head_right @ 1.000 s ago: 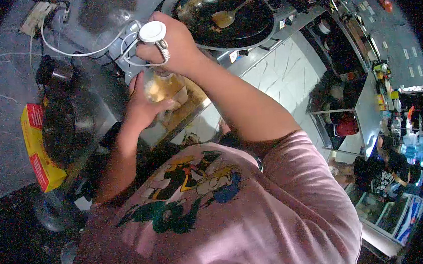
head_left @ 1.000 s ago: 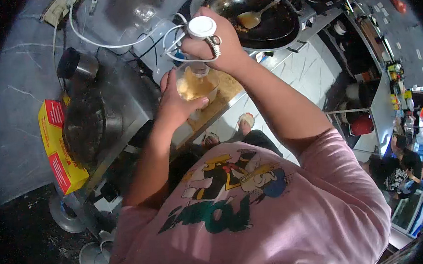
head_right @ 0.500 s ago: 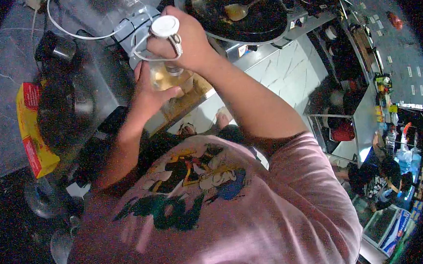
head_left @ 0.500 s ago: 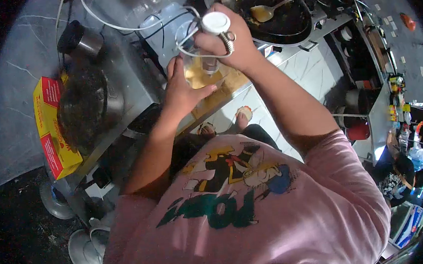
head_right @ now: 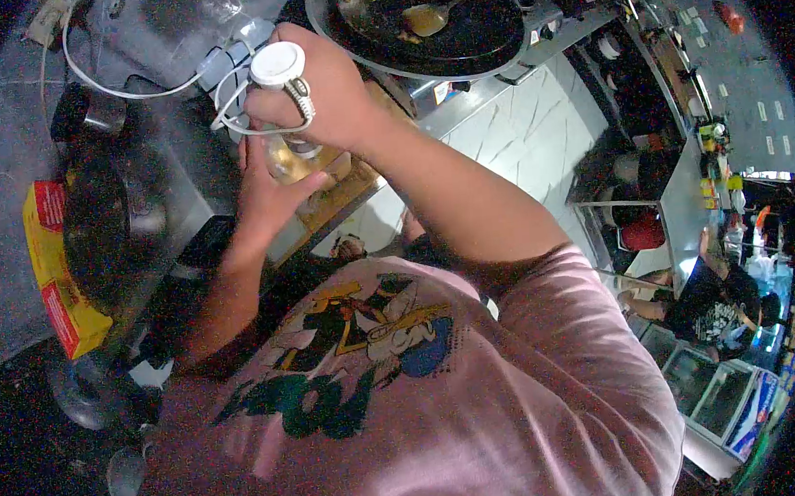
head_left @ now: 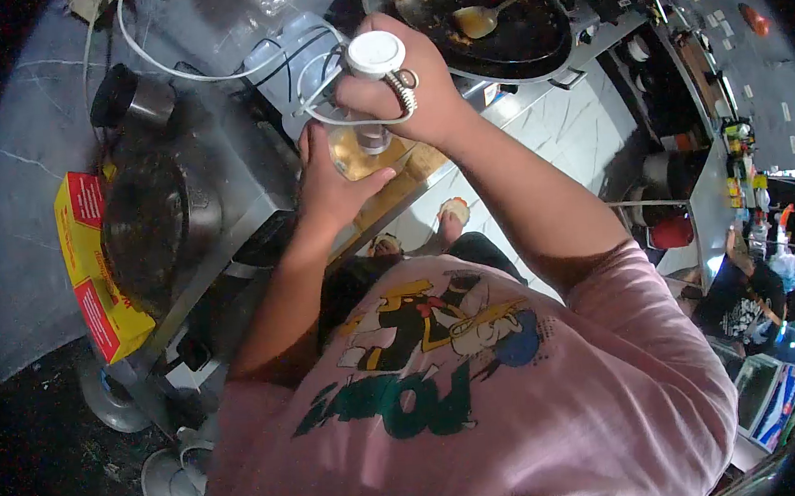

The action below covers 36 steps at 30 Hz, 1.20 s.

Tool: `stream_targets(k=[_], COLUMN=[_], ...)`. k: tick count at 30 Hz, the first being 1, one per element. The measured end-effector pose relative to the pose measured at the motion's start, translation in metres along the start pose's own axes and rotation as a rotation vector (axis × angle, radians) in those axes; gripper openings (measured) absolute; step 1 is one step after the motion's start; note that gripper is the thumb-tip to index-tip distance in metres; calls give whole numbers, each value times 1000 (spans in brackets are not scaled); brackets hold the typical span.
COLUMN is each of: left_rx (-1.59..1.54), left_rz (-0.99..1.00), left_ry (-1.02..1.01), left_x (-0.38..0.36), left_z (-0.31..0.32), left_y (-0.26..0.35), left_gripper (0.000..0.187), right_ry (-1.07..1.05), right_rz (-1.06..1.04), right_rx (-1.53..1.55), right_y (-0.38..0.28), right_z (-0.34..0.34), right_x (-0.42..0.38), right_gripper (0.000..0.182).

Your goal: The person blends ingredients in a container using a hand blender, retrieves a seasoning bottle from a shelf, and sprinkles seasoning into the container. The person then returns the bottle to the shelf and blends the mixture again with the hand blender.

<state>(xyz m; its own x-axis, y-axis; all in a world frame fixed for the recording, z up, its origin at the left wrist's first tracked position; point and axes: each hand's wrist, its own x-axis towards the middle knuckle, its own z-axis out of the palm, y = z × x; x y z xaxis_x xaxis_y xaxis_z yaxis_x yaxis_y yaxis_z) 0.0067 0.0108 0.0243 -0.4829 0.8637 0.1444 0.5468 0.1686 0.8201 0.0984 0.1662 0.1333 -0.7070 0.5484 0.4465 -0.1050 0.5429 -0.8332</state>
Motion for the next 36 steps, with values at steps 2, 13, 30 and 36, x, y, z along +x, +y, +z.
stream_targets(k=[2, 13, 30, 36], left_rx=[0, -27, -78, -28], left_rz=[1, -23, -19, -25], left_ry=[13, 21, 49, 63], left_x=[-1, -9, -11, -12], left_z=[4, 6, 10, 12], left_y=[-6, -16, -22, -23], left_gripper=[126, 127, 127, 126], right_ry=[7, -59, -136, -128], right_rz=[-35, -110, -134, -59], right_rx=[-31, 257, 119, 220], right_y=[1, -13, -7, -5], right_z=[-4, -26, -24, -16], right_x=[5, 24, 24, 15], right_gripper=[32, 38, 33, 35])
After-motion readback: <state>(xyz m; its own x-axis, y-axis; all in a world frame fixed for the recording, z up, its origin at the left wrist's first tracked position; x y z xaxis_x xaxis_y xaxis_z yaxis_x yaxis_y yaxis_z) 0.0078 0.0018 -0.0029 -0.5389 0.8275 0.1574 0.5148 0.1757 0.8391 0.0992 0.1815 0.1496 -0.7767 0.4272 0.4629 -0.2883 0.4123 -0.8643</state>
